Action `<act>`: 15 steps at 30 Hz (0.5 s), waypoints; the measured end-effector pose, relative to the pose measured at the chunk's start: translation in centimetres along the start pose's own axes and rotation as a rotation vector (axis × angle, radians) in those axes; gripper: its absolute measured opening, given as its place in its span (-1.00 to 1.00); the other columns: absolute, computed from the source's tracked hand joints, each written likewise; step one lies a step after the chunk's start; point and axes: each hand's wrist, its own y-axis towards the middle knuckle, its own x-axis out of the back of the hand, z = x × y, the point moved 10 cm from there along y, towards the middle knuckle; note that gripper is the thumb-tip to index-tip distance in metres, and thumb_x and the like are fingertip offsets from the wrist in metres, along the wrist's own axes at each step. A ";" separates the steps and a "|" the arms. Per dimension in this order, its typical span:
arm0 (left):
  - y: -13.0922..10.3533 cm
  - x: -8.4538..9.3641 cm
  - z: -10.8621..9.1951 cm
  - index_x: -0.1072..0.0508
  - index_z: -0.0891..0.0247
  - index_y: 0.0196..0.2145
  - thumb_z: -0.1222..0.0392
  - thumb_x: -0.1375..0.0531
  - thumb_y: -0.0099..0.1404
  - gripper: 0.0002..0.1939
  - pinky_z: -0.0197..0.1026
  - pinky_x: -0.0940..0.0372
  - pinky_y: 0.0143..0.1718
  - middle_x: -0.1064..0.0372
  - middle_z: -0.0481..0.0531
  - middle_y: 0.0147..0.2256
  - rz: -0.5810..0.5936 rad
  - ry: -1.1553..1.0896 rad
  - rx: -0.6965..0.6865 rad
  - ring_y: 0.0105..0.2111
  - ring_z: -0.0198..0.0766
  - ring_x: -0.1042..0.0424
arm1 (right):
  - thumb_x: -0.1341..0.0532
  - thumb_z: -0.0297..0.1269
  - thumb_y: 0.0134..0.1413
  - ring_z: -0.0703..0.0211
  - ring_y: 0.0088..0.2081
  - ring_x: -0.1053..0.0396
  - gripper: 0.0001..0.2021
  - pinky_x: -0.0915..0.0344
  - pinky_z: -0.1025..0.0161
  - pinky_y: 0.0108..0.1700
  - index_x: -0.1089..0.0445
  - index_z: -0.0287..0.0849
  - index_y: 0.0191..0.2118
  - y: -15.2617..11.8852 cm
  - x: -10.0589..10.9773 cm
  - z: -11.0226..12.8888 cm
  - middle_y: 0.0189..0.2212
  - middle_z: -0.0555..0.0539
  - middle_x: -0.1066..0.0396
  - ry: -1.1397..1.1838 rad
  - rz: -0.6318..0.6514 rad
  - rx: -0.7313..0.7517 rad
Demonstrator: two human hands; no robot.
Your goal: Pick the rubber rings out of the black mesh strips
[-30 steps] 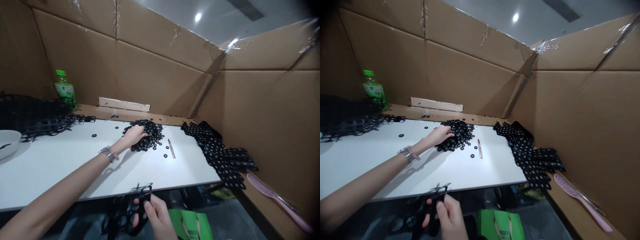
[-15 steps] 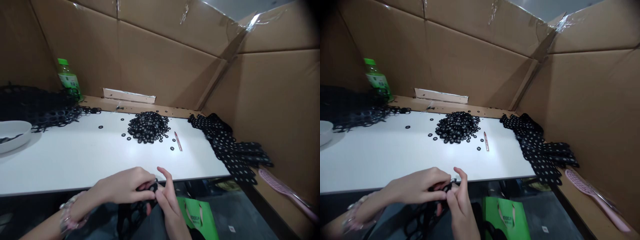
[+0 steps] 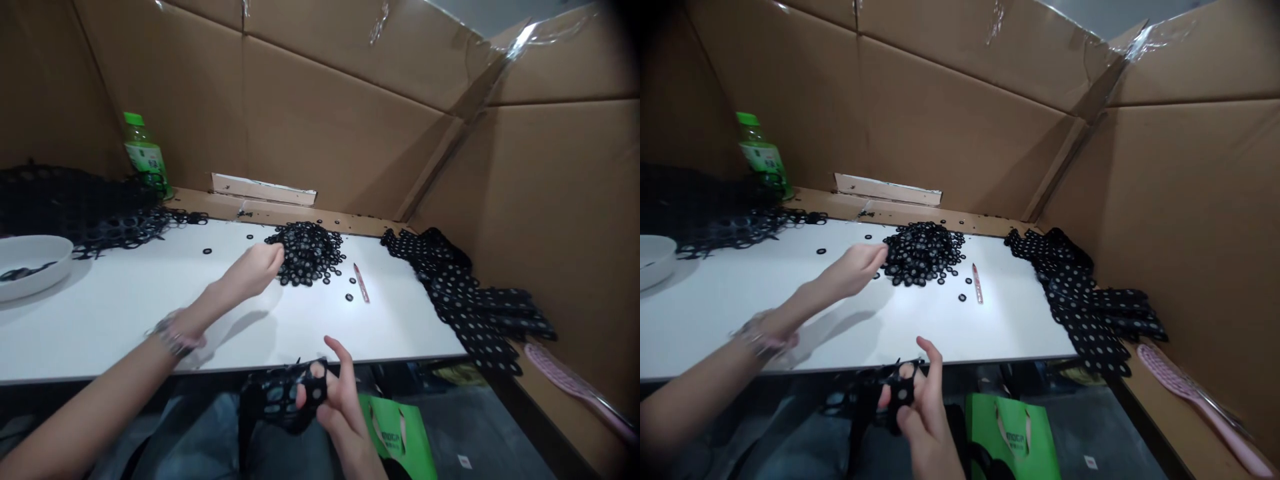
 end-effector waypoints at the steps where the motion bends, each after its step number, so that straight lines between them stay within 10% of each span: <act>1: 1.6 -0.9 0.1 -0.19 0.25 -0.53 0.20 0.20 0.32 -0.67 -0.25 -0.09 -0.47 -0.24 0.00 -0.57 0.045 0.096 0.000 -0.52 -0.24 -0.28 | -0.15 -0.06 -0.05 0.24 -0.47 -0.20 -0.30 -0.11 0.29 -0.40 0.19 -0.11 0.16 0.1 -0.4 -0.1 -0.45 0.01 -0.30 -0.019 0.010 0.001; 8: 5.1 -3.4 -2.4 -0.26 0.34 -0.27 0.07 0.00 0.26 -0.75 -0.20 -0.17 -0.31 -0.30 0.20 -0.22 0.033 0.152 -0.056 -0.27 -0.11 -0.34 | -0.12 -0.07 0.04 0.16 -0.35 -0.34 -0.32 -0.17 0.22 -0.24 0.24 -0.14 0.18 0.4 -0.4 1.3 -0.41 -0.05 -0.43 -0.098 -0.086 0.013; 15: -8.2 -1.2 -13.0 -0.18 0.24 -0.48 0.01 0.04 0.28 -0.72 -0.28 -0.04 -0.53 -0.26 -0.05 -0.53 0.268 -0.126 -0.798 -0.57 -0.34 -0.22 | -0.26 -0.24 -0.07 0.32 -0.48 -0.32 -0.24 -0.24 0.38 -0.36 0.19 -0.05 0.18 0.4 3.0 1.7 -0.46 0.06 -0.39 -0.024 -0.314 0.031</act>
